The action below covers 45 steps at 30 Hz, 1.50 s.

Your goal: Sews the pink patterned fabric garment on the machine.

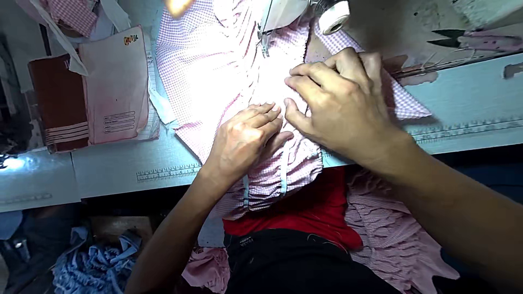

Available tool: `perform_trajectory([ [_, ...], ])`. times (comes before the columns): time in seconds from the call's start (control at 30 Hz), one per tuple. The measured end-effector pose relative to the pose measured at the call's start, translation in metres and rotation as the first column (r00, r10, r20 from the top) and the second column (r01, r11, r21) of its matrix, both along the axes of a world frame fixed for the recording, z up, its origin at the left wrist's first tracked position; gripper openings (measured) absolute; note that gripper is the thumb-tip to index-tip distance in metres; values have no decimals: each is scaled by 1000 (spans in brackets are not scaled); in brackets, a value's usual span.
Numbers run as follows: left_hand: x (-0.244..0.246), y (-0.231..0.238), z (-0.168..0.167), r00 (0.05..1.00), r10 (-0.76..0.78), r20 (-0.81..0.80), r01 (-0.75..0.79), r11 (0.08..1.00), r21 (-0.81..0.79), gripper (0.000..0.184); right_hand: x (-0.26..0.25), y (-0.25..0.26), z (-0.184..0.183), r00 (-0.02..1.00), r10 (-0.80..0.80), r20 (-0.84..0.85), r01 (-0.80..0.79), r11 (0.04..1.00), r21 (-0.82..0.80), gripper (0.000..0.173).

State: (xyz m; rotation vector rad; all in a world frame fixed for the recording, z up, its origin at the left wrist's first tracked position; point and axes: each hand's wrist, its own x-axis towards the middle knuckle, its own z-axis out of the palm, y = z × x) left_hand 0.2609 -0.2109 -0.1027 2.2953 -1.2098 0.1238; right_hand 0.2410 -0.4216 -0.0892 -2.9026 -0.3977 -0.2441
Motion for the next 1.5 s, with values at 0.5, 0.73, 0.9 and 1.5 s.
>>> perform_trajectory([
  [0.5,-1,-3,3,1000,13,28,-14,998,54,23,1,0,4,999,18,-28,-18,1000,12,37],
  [0.73,-3,-2,3,1000,12,23,-13,998,67,26,0,3,2,1000,-4,-28,4,1000,0,41],
  [0.9,-3,-4,3,1000,10,25,-12,998,57,29,-2,2,0,998,53,19,-53,998,27,30],
  [1.5,-5,1,4,1000,-3,-6,3,997,81,29,1,4,5,1000,31,1,-31,999,-12,29],
])
